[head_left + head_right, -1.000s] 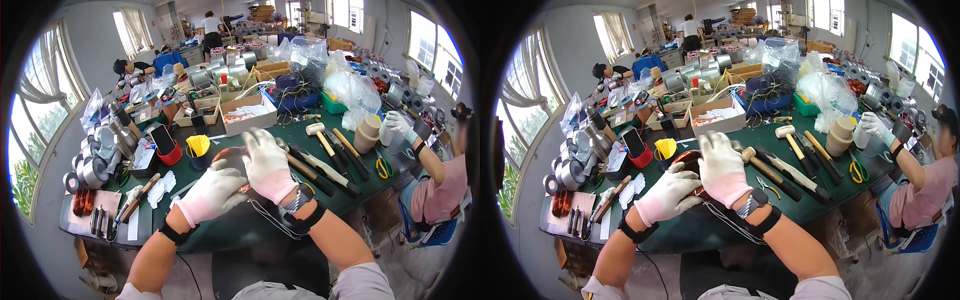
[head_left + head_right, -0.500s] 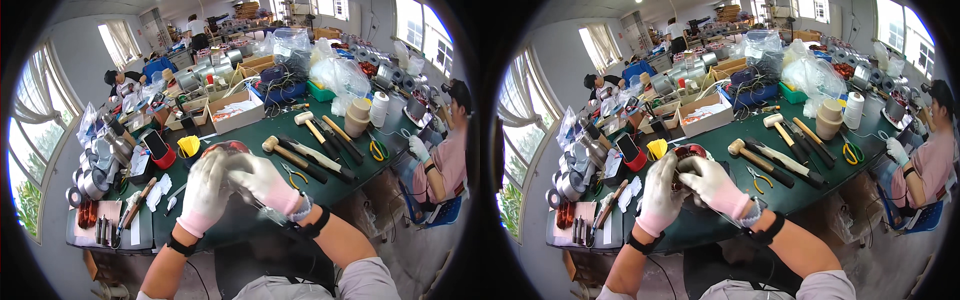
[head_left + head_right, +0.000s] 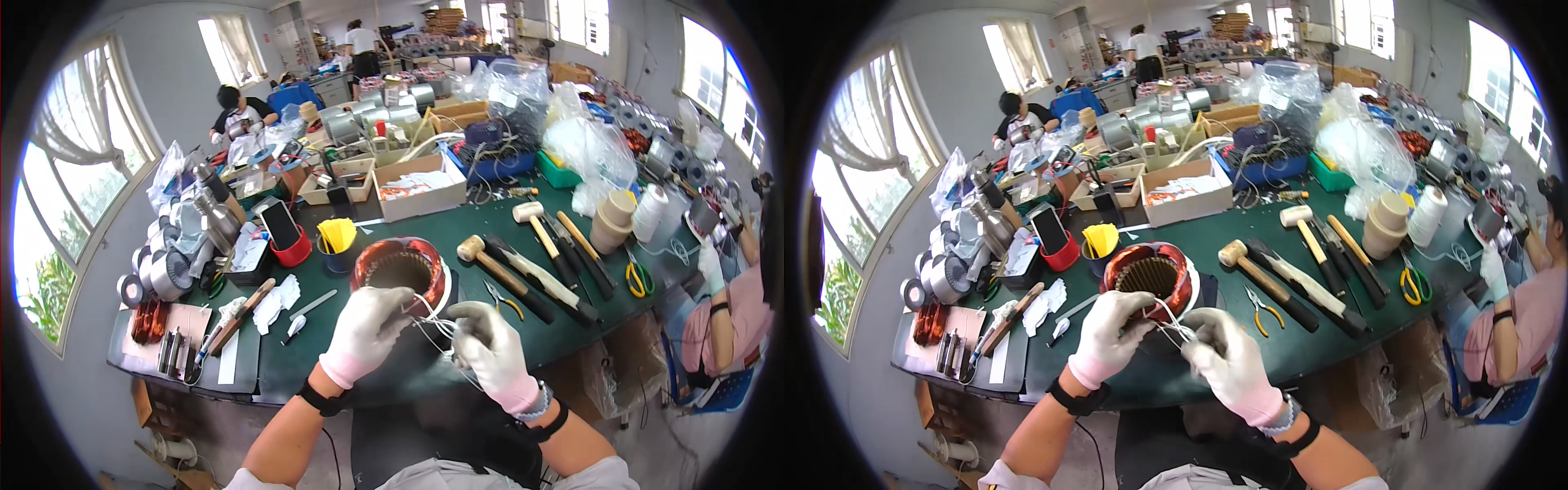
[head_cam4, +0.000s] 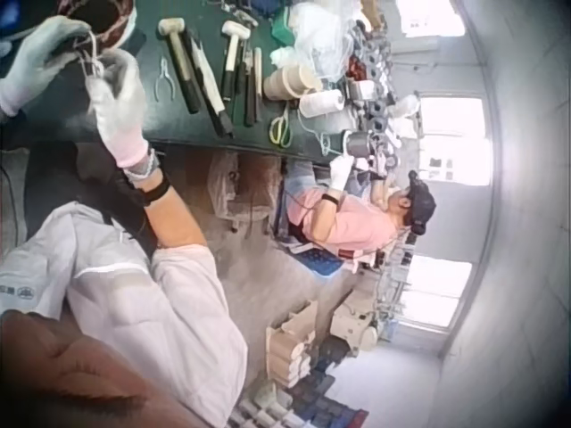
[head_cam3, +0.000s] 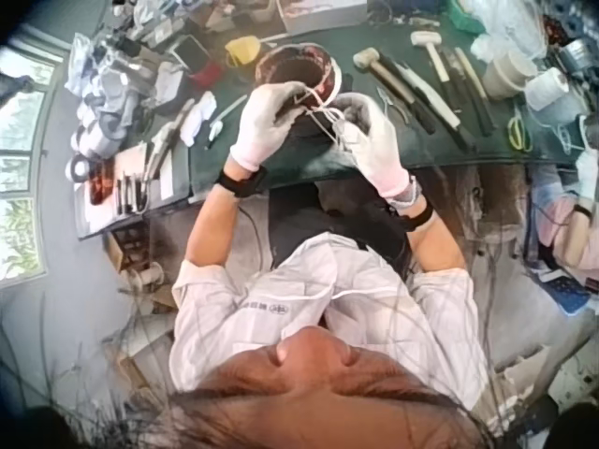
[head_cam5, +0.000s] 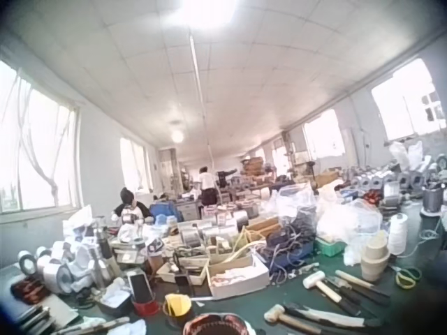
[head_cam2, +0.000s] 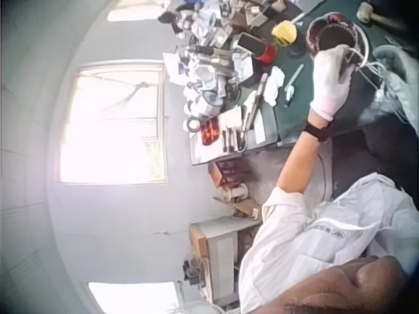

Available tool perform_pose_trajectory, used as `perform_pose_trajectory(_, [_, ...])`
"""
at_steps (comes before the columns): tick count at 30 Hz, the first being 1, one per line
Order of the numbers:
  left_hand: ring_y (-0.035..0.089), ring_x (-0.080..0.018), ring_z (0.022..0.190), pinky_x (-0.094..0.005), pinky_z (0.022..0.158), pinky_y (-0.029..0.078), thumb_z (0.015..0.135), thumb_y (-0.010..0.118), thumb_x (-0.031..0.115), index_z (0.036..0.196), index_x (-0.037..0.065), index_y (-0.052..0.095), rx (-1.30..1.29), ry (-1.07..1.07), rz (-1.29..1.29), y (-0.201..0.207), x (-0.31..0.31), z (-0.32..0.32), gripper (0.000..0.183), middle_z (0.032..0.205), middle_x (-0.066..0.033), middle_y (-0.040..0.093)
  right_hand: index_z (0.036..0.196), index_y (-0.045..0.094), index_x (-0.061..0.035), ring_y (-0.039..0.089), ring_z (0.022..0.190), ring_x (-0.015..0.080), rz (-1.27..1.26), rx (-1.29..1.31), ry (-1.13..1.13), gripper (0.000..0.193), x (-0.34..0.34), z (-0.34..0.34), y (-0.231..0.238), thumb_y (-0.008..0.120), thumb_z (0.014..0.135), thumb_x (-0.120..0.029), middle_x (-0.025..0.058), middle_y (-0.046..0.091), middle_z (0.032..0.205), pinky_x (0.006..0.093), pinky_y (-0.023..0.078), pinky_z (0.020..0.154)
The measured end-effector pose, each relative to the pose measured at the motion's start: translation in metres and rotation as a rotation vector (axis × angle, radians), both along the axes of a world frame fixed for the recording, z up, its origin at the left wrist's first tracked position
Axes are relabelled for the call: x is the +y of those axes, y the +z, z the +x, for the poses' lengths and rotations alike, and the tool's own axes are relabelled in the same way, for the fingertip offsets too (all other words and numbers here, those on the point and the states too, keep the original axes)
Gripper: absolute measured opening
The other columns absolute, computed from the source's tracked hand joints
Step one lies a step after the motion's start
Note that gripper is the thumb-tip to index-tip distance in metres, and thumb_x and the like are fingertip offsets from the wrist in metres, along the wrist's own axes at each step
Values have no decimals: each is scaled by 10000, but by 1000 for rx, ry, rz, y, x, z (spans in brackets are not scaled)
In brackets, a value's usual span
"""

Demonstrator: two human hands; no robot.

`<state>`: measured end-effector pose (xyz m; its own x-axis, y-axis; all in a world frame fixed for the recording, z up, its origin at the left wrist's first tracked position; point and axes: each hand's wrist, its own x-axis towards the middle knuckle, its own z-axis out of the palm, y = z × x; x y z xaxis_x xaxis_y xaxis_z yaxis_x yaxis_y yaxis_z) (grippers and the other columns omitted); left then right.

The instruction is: The person is wiring a motor stator using white thread and a tool.

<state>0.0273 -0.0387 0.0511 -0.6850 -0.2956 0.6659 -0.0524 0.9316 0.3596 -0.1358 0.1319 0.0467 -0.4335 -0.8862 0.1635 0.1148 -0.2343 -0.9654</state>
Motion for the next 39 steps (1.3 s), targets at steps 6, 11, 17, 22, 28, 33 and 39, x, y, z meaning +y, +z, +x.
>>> perform_pose_trajectory(6, [700, -320, 1007, -426, 905, 554, 771, 815, -56, 1187, 55, 732, 49, -31, -70, -6, 1, -8, 438, 1083, -98, 741, 1128, 799, -21, 666, 917, 192, -334, 825, -205, 199, -14, -44, 34, 741, 938, -18, 89, 721, 1062, 307, 516, 811])
perform_pose_trajectory(11, [698, -319, 1006, -426, 903, 550, 768, 818, -50, 1192, 54, 738, 42, -20, -82, -10, -3, 2, 444, 1083, -95, 741, 812, 719, 132, 728, 696, 378, -600, 174, 251, 328, 83, -27, 70, 640, 1024, -105, 229, 769, 798, 488, 629, 740])
perform_pose_trajectory(17, [701, -320, 993, -429, 895, 546, 769, 819, -48, 1183, 53, 748, 31, -68, -75, 0, 2, -13, 432, 1078, -95, 746, 894, 702, -40, 712, 797, 466, 1234, 1227, -82, 259, 339, -163, -294, 639, 1000, -267, 238, 723, 825, 547, 552, 706])
perform_pose_trajectory(22, [708, -318, 981, -426, 892, 546, 770, 819, -47, 1184, 62, 751, 115, -95, -33, -12, -17, 2, 433, 1071, -86, 757, 1168, 754, -63, 775, 945, 336, 1865, 1307, -115, 318, 609, -259, -341, 496, 1088, -231, 188, 789, 1086, 460, 612, 812])
perform_pose_trajectory(28, [719, -305, 996, -411, 884, 550, 763, 838, -45, 1109, 57, 756, 89, -93, -54, -2, -1, -8, 369, 1081, -87, 774, 1150, 788, -39, 768, 976, 398, 676, 990, -488, 239, 205, -135, -116, 650, 985, -143, 206, 781, 1013, 442, 607, 876])
perform_pose_trajectory(33, [721, -311, 1002, -415, 898, 555, 784, 816, -55, 1111, 44, 748, 49, -108, -27, -4, -3, -9, 349, 1072, -99, 770, 1359, 696, -38, 732, 746, 311, 443, 406, 110, 357, 32, -26, -54, 580, 1070, -212, 189, 754, 951, 387, 593, 739])
perform_pose_trajectory(39, [718, -312, 1008, -421, 925, 545, 786, 811, -51, 1137, 49, 748, 73, -72, -18, -5, -4, -5, 370, 1069, -89, 761, 1100, 788, -61, 778, 811, 306, 168, 1269, 43, 217, 136, -66, -85, 612, 987, -119, 85, 797, 971, 394, 635, 726])
